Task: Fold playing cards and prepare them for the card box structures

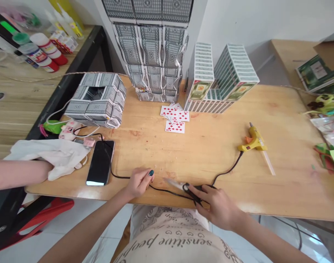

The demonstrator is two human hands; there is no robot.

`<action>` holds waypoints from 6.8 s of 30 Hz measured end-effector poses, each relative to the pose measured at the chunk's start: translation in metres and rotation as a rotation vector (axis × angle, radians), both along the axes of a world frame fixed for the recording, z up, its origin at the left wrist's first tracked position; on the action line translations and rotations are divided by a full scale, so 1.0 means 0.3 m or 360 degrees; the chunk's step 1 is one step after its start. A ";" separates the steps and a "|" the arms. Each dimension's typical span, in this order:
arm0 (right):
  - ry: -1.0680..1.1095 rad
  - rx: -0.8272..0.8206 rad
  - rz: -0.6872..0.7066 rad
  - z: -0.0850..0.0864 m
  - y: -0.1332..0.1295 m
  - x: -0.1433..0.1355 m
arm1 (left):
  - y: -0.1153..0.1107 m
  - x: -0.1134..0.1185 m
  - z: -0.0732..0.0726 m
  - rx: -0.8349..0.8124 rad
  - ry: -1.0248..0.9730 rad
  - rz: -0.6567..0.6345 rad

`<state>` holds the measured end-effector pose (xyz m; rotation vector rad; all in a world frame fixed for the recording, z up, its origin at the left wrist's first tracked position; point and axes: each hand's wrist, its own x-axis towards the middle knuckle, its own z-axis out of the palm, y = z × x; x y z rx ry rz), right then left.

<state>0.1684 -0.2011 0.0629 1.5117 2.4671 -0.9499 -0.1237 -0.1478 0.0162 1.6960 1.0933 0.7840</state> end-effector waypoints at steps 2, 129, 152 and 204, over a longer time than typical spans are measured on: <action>-0.0036 0.0038 -0.0101 0.000 0.003 0.003 | 0.003 0.000 0.005 0.0068 0.0063 -0.0057; 0.0226 0.0386 -0.1044 -0.055 0.134 0.138 | 0.254 0.237 0.054 0.1072 0.1154 -0.1173; 0.0241 0.0426 -0.1143 -0.050 0.122 0.188 | 0.220 0.284 0.040 0.1069 0.1274 -0.0877; 0.0267 0.0131 0.0173 -0.043 0.084 0.202 | 0.020 0.557 0.022 0.0792 0.0607 -0.1062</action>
